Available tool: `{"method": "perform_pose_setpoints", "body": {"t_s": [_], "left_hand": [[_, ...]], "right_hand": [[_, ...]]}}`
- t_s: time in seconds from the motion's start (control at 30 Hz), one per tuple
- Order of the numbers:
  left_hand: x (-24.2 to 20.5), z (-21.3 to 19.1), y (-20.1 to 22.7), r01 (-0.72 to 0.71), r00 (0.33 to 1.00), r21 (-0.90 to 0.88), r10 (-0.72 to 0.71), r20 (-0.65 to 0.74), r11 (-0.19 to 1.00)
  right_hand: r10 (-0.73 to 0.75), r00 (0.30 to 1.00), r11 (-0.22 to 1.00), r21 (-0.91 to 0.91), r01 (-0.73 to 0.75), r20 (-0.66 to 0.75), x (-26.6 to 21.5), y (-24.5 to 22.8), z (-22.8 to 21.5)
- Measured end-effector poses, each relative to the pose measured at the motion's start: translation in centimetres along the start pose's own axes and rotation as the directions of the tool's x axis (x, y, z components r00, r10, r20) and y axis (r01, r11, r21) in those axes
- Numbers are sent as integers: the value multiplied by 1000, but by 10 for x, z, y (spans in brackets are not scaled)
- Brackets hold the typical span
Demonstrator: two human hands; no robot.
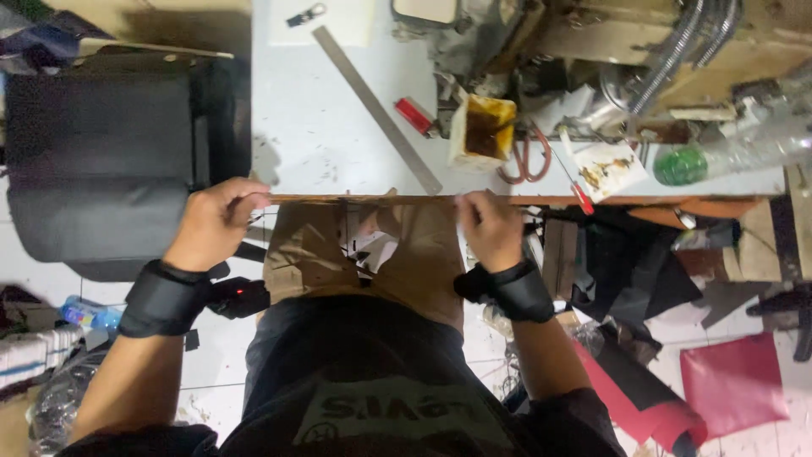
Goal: The person applies adhesive to leather components and assembles a small pouch or wallet.
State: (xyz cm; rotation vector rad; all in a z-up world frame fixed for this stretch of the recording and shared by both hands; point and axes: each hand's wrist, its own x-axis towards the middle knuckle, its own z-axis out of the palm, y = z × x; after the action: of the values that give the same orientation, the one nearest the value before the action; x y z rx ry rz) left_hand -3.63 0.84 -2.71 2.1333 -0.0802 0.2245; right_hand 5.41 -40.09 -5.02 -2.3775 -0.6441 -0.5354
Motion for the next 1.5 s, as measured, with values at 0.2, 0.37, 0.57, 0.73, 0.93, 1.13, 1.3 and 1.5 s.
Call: {"method": "perform_pose_setpoints", "body": {"t_s": [0.2,0.37,0.57,0.73,0.93,1.13,1.3,1.5], "left_hand": [[-6,-1,-3,127,992,13,-127,-16,992],[-8,0,-20,148,988,-43,-150,-38,988],[4,3,-32,189,981,-20,-188,35,982],[10,-1,-35,190,978,-64,-183,98,980],[19,-8,-51,35,991,-133,-17,133,990],[29,-16,-49,22,990,-202,7,139,979],[33,-14,-54,118,978,-218,-75,195,969],[36,-17,-50,154,970,-203,-108,218,967]], "right_hand": [[-145,979,973,202,114,144,31,-47,43],[-109,938,979,197,44,330,90,-74,63],[-40,918,997,78,9,394,174,-72,109],[-163,937,960,-169,223,308,246,-15,158],[41,880,850,-480,218,473,305,38,176],[327,749,759,-633,155,576,338,62,195],[497,594,671,-715,199,632,338,37,192],[463,625,753,-651,98,629,346,76,202]]}}
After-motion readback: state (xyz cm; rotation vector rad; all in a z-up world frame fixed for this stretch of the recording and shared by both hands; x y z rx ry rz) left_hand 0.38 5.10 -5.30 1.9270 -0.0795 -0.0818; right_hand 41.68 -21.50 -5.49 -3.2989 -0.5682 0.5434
